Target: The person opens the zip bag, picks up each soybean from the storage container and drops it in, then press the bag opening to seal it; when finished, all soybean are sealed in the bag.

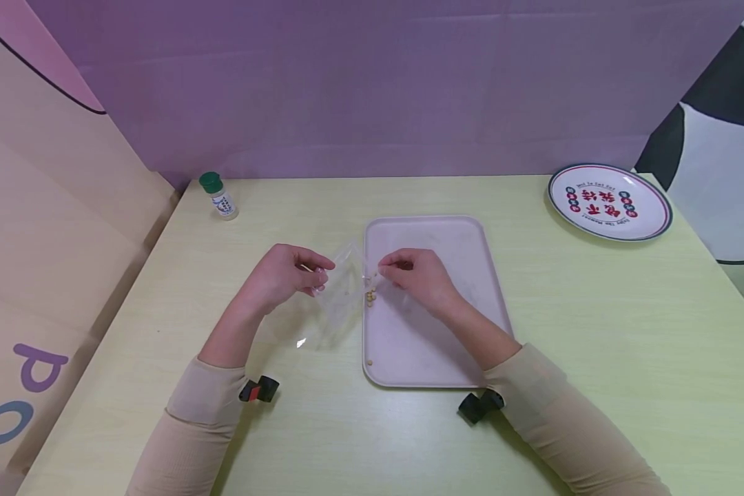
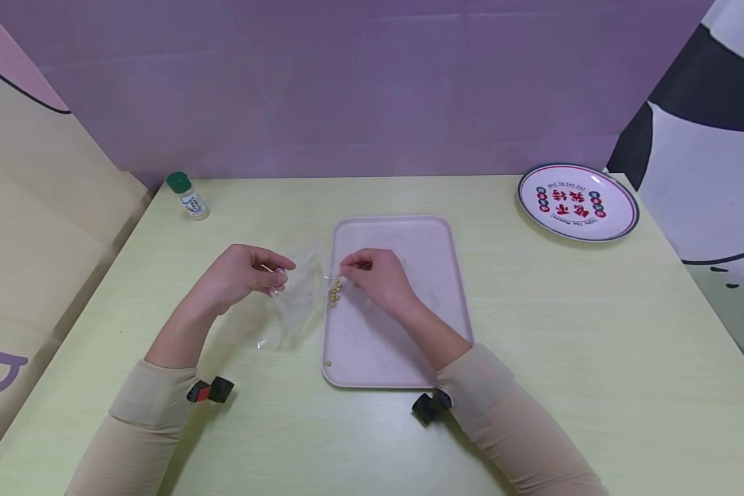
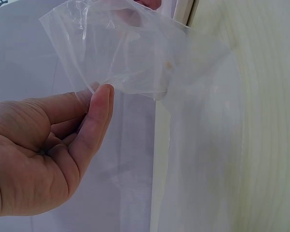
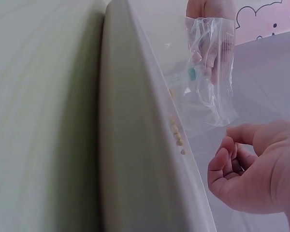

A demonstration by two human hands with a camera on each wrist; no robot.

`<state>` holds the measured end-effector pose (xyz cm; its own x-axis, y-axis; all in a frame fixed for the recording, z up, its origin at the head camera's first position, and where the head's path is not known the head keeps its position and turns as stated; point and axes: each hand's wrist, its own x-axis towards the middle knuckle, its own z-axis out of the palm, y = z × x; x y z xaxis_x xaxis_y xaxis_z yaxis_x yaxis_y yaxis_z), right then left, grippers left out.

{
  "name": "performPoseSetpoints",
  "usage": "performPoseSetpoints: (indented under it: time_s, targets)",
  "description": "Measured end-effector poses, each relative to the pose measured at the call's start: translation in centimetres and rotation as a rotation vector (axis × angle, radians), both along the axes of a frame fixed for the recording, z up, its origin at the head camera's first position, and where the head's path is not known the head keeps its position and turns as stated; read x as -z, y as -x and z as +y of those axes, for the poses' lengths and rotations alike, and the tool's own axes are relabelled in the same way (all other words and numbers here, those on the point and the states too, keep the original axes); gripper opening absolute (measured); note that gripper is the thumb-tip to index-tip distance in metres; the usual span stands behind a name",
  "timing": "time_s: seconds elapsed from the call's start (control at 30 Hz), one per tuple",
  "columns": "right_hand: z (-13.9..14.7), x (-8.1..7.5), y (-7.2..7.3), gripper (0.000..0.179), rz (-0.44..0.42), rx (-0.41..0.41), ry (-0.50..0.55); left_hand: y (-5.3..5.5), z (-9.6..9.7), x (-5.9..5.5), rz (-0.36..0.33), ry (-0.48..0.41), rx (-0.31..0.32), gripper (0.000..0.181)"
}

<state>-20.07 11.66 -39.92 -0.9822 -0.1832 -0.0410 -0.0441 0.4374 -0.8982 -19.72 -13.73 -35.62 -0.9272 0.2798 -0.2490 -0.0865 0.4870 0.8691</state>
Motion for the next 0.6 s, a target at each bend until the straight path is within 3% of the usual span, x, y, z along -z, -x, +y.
performPoseSetpoints:
  time_s: [0.6]
  targets:
    - [-0.38, -0.77, -0.53, 0.014, 0.02, -0.008, 0.18, -0.02, 0.05, -0.13, 0.0, 0.017, 0.001, 0.027]
